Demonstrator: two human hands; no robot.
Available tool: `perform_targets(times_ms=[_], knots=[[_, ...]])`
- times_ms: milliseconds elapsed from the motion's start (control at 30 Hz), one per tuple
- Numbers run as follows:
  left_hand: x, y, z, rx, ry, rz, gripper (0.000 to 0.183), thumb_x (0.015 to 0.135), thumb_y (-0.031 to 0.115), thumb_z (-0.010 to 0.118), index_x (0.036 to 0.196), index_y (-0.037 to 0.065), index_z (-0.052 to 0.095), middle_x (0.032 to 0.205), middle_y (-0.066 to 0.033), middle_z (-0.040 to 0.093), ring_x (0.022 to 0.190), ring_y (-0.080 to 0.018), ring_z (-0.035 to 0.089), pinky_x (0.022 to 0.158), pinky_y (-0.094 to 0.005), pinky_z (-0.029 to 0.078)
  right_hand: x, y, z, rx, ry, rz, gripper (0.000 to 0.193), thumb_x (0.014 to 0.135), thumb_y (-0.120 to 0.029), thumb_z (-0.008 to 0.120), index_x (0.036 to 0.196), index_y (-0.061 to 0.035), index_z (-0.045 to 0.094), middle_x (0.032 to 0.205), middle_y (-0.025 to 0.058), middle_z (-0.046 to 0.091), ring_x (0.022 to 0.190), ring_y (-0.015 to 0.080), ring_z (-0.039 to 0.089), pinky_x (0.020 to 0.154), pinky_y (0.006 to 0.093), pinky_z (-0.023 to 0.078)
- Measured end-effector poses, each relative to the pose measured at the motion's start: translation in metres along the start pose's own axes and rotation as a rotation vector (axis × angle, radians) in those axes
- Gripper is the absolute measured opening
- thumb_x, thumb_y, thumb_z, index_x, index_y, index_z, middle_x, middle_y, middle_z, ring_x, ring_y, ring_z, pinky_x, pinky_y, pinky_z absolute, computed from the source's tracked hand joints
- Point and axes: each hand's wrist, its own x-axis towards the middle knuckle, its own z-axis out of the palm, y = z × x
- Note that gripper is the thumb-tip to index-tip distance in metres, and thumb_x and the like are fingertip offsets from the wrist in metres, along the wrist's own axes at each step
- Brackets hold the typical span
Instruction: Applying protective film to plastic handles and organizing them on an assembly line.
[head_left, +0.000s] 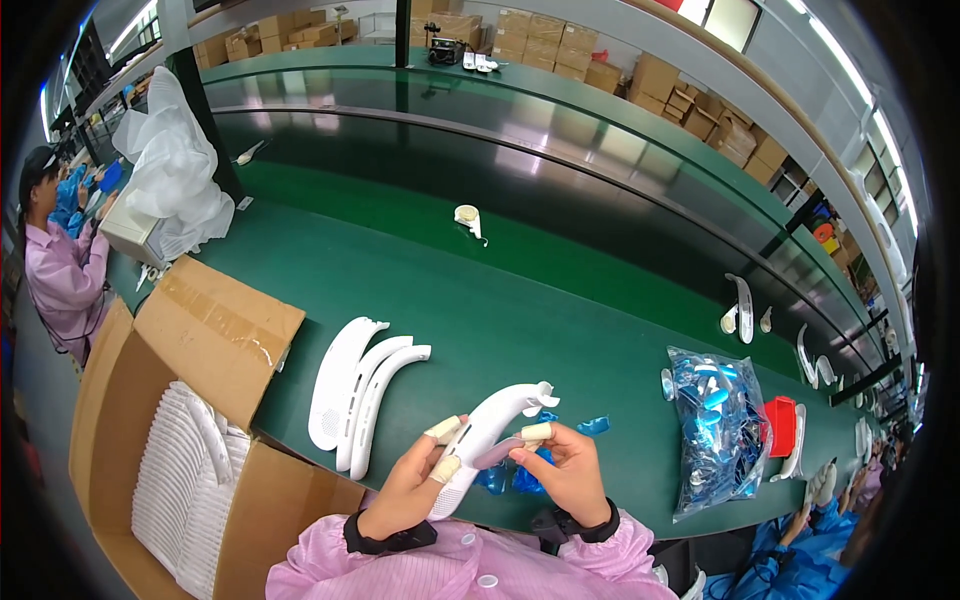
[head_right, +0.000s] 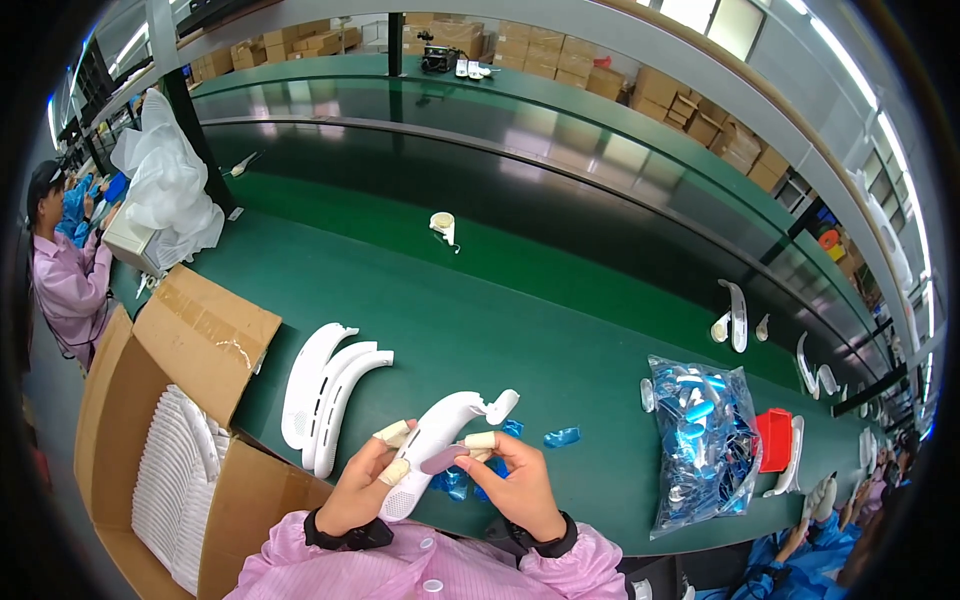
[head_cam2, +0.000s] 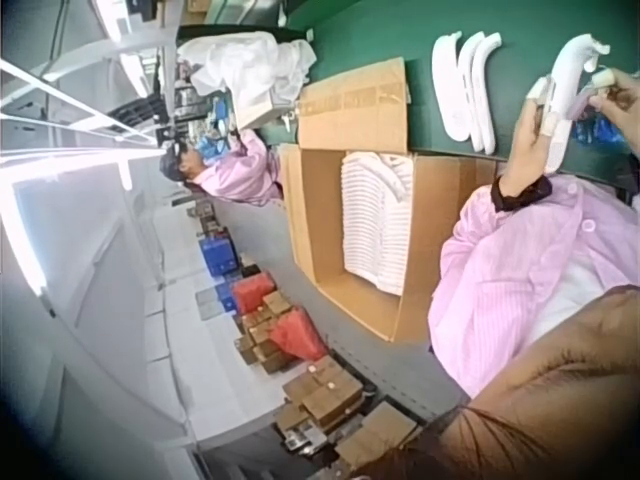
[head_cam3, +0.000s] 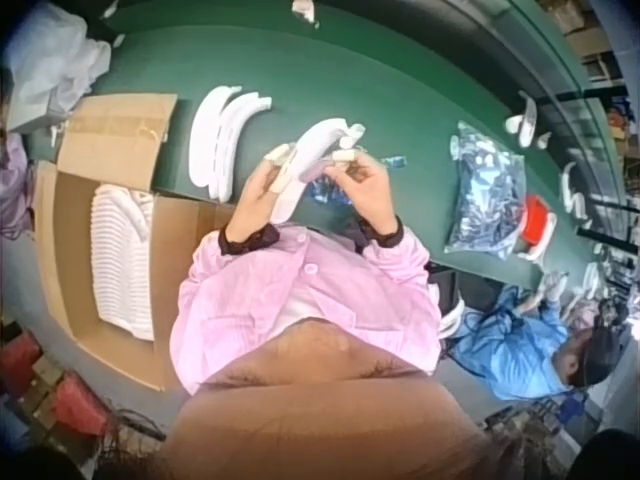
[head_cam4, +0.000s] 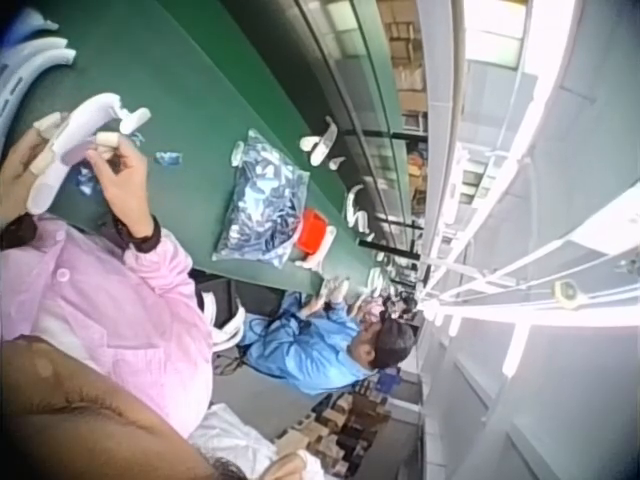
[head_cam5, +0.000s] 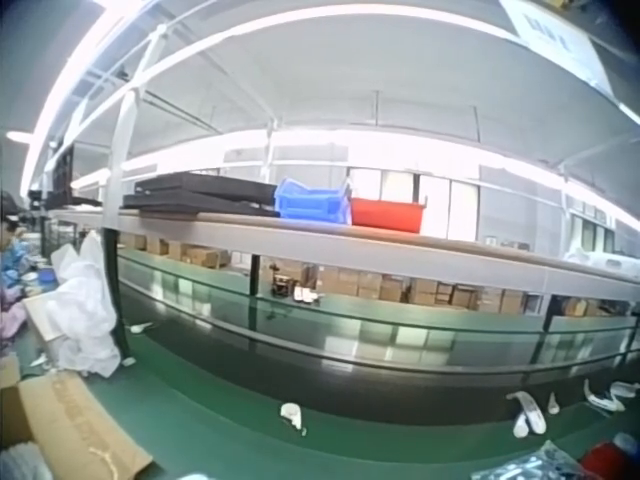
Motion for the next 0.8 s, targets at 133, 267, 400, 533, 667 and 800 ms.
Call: perform_targets(times_ms=[133, 267, 400, 533, 667, 800], knots=[[0.003, -0.005, 0.005, -0.117, -0.032, 0.007, 0.051, 0.097, 0.005, 0.044, 0.144, -0.002, 0.026, 0.135, -0.0126, 0.045, 0.119, -0.0161, 0.049, 0.097, -0.0278, 0.039, -0.001, -0.011, 0.008, -0.216, -0.017, -0.026, 0.018, 0.081, 0.002, 0.069, 0.099, 0.0034, 0.065, 0.086, 0.0037, 0.066, 0.078, 0.0083, 0.060, 0.070, 0.0231, 0.048], [0.007, -0.006, 0.007, -0.152, -0.021, 0.013, 0.055, 0.094, 0.004, 0.049, 0.144, -0.001, 0.026, 0.136, -0.0129, 0.044, 0.122, -0.0186, 0.048, 0.099, -0.0304, 0.040, -0.005, -0.007, 0.020, -0.410, 0.098, -0.161, 0.022, 0.078, -0.002, 0.073, 0.097, 0.0034, 0.065, 0.078, 0.0040, 0.066, 0.072, 0.0084, 0.061, 0.062, 0.0235, 0.047], [0.006, -0.004, 0.012, -0.133, -0.030, 0.073, 0.068, 0.087, -0.005, 0.059, 0.145, -0.001, 0.023, 0.138, -0.0131, 0.042, 0.124, -0.0203, 0.046, 0.102, -0.0331, 0.039, -0.002, -0.003, 0.016, -0.632, 0.063, -0.372, 0.030, 0.075, 0.000, 0.074, 0.102, 0.0045, 0.062, 0.088, 0.0078, 0.066, 0.075, 0.0118, 0.062, 0.061, 0.0248, 0.049], [0.005, -0.004, 0.012, -0.151, -0.013, 0.042, 0.076, 0.082, -0.010, 0.062, 0.145, -0.002, 0.020, 0.140, -0.0141, 0.039, 0.128, -0.0212, 0.043, 0.105, -0.0347, 0.036, 0.003, -0.010, 0.031, -0.425, 0.362, -0.312, 0.043, 0.077, -0.003, 0.075, 0.115, 0.0019, 0.057, 0.094, 0.0070, 0.065, 0.078, 0.0151, 0.063, 0.062, 0.0255, 0.049], [0.002, -0.014, 0.008, -0.042, -0.128, 0.112, 0.084, 0.083, -0.008, 0.062, 0.149, 0.003, 0.011, 0.141, -0.0154, 0.037, 0.128, -0.0226, 0.042, 0.105, -0.0350, 0.034, -0.001, 0.012, 0.007, 0.219, -0.034, 0.139, 0.063, 0.079, -0.002, 0.074, 0.133, 0.0043, 0.040, 0.112, 0.0102, 0.062, 0.093, 0.0129, 0.063, 0.068, 0.0234, 0.051], [0.007, -0.012, 0.014, -0.201, -0.080, 0.179, 0.088, 0.085, -0.005, 0.057, 0.150, 0.003, -0.002, 0.138, -0.0129, 0.038, 0.125, -0.0196, 0.044, 0.102, -0.0335, 0.036, 0.001, 0.008, 0.012, 0.063, -0.096, 0.095, 0.066, 0.083, -0.006, 0.071, 0.138, -0.0010, 0.034, 0.109, 0.0093, 0.064, 0.091, 0.0116, 0.062, 0.067, 0.0223, 0.051]])
